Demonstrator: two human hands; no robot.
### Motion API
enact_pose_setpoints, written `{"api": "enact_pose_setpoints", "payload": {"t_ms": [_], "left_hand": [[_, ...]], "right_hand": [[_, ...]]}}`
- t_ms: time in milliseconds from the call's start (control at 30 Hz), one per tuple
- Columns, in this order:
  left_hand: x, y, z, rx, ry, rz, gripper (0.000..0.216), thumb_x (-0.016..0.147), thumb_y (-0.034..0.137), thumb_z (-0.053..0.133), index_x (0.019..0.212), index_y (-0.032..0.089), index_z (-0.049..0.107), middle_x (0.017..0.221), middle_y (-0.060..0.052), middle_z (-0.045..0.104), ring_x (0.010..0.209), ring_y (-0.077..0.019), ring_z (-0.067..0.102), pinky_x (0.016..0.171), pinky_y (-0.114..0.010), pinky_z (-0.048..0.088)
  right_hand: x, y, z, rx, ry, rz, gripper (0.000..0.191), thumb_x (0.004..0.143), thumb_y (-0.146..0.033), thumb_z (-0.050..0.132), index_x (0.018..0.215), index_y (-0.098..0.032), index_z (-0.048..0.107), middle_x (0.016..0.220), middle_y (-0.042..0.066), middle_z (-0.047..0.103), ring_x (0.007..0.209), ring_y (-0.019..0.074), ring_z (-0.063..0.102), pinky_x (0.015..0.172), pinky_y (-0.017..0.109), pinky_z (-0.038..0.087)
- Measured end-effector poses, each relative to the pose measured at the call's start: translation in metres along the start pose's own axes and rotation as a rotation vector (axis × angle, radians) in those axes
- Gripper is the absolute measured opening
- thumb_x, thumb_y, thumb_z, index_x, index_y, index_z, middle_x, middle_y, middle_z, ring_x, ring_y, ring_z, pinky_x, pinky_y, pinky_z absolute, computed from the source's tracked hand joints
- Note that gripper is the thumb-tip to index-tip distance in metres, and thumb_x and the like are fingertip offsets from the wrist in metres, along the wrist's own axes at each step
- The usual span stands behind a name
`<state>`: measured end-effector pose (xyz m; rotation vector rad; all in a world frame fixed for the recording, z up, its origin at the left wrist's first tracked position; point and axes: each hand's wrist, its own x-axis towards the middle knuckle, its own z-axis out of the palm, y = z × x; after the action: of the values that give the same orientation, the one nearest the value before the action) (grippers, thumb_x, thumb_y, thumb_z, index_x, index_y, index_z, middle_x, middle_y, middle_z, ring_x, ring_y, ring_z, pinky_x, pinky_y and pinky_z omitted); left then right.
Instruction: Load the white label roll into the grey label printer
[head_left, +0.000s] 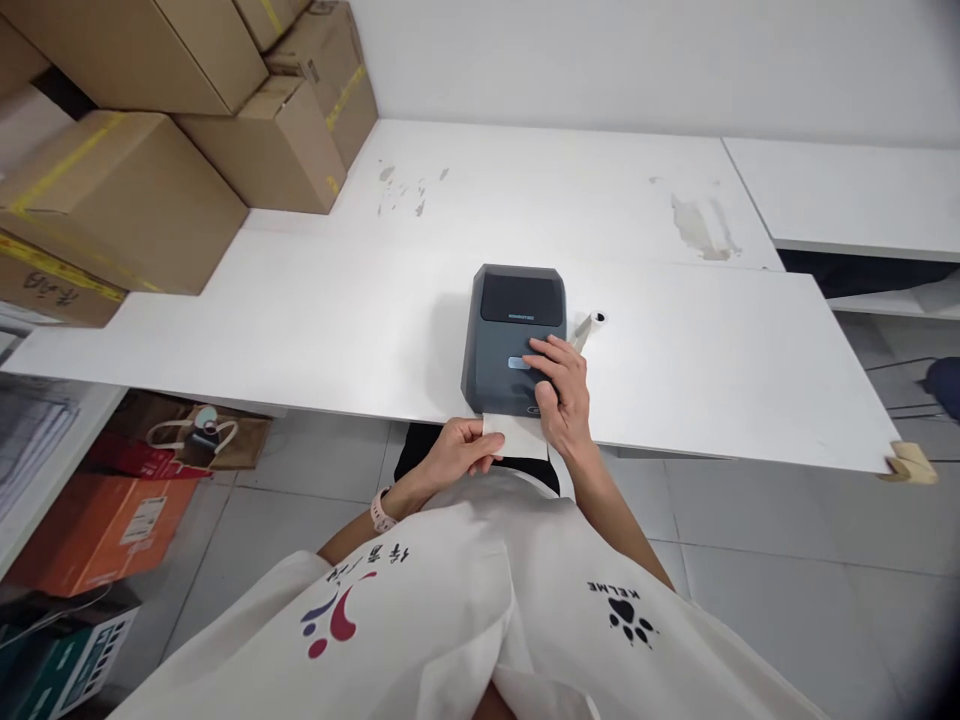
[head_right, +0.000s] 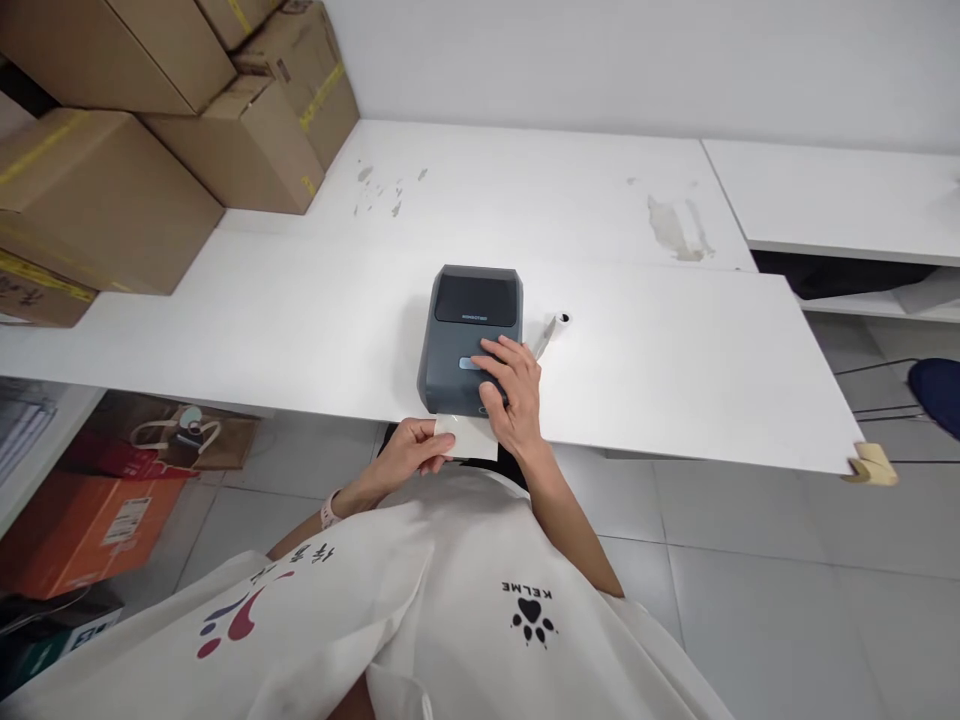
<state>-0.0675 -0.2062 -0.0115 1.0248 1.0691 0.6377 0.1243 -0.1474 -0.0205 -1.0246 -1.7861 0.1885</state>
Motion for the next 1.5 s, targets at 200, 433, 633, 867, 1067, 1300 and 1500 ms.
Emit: {"api": "enact_pose_setpoints", "payload": {"t_ms": [200, 433, 633, 867, 1067, 1300, 1500], "left_hand": [[-0.004, -0.007, -0.007, 0.062, 0.186, 0.092, 0.056, 0.088, 0.063, 0.061, 0.053, 0.019, 0.059, 0.047, 0.002, 0.051, 0.045, -0.0087, 0.042, 0.049, -0.026, 0.036], [0.013, -0.001, -0.017, 0.129, 0.717, 0.464, 0.041, 0.099, 0.054, 0.052, 0.124, 0.026, 0.068, 0.133, -0.008, 0.069, 0.122, -0.0210, 0.063, 0.102, -0.035, 0.051], [0.017, -0.013, -0.012, 0.264, 0.464, 0.465, 0.061, 0.103, 0.056, 0.040, 0.160, 0.036, 0.035, 0.173, -0.002, 0.030, 0.163, -0.0225, 0.021, 0.133, -0.046, 0.020], [0.019, -0.001, -0.009, 0.274, 0.493, 0.542, 0.060, 0.104, 0.058, 0.034, 0.160, 0.036, 0.037, 0.171, 0.000, 0.035, 0.165, -0.0228, 0.011, 0.133, -0.047, 0.021], [0.047, 0.034, -0.025, 0.189, 0.576, 0.736, 0.047, 0.104, 0.048, 0.041, 0.146, 0.034, 0.057, 0.157, -0.002, 0.055, 0.153, -0.0244, 0.042, 0.128, -0.045, 0.033], [0.107, 0.050, -0.050, 0.298, 0.499, 0.392, 0.070, 0.086, 0.031, 0.066, 0.154, 0.027, 0.047, 0.163, -0.012, 0.044, 0.151, -0.0370, 0.041, 0.120, -0.055, 0.041], [0.126, 0.051, -0.050, 0.189, 0.423, 0.436, 0.087, 0.074, 0.027, 0.079, 0.154, 0.029, 0.045, 0.157, -0.012, 0.052, 0.147, -0.0416, 0.045, 0.119, -0.058, 0.042]], "right_hand": [[0.007, -0.007, -0.009, -0.291, -0.117, 0.008, 0.023, 0.104, -0.039, 0.051, 0.111, -0.031, 0.072, 0.137, 0.003, 0.070, 0.140, 0.0271, 0.055, 0.126, 0.057, 0.021], [-0.007, -0.013, -0.009, -0.178, -0.114, 0.140, 0.032, 0.102, -0.048, 0.051, 0.127, -0.032, 0.065, 0.160, 0.009, 0.049, 0.155, 0.0347, 0.035, 0.123, 0.068, 0.021], [-0.047, -0.014, -0.006, -0.003, -0.002, 0.433, 0.058, 0.106, -0.050, 0.039, 0.161, -0.035, 0.032, 0.163, 0.012, 0.044, 0.154, 0.0326, 0.038, 0.121, 0.068, 0.029], [-0.035, -0.014, -0.012, -0.050, 0.018, 0.351, 0.060, 0.105, -0.058, 0.034, 0.161, -0.036, 0.034, 0.162, 0.012, 0.045, 0.156, 0.0360, 0.032, 0.121, 0.074, 0.022], [0.027, -0.009, -0.009, -0.175, 0.188, 0.125, 0.070, 0.102, -0.069, 0.025, 0.163, -0.033, 0.030, 0.161, 0.014, 0.042, 0.157, 0.0412, 0.026, 0.120, 0.075, 0.021], [0.148, 0.026, 0.002, -0.155, 0.305, -0.064, 0.072, 0.103, -0.066, 0.006, 0.166, -0.032, -0.005, 0.168, 0.016, 0.026, 0.156, 0.0343, 0.033, 0.124, 0.063, 0.027], [0.218, 0.086, 0.013, -0.129, 0.179, -0.052, 0.068, 0.105, -0.067, 0.010, 0.166, -0.041, -0.006, 0.159, 0.011, 0.038, 0.151, 0.0337, 0.040, 0.118, 0.066, 0.033]]}}
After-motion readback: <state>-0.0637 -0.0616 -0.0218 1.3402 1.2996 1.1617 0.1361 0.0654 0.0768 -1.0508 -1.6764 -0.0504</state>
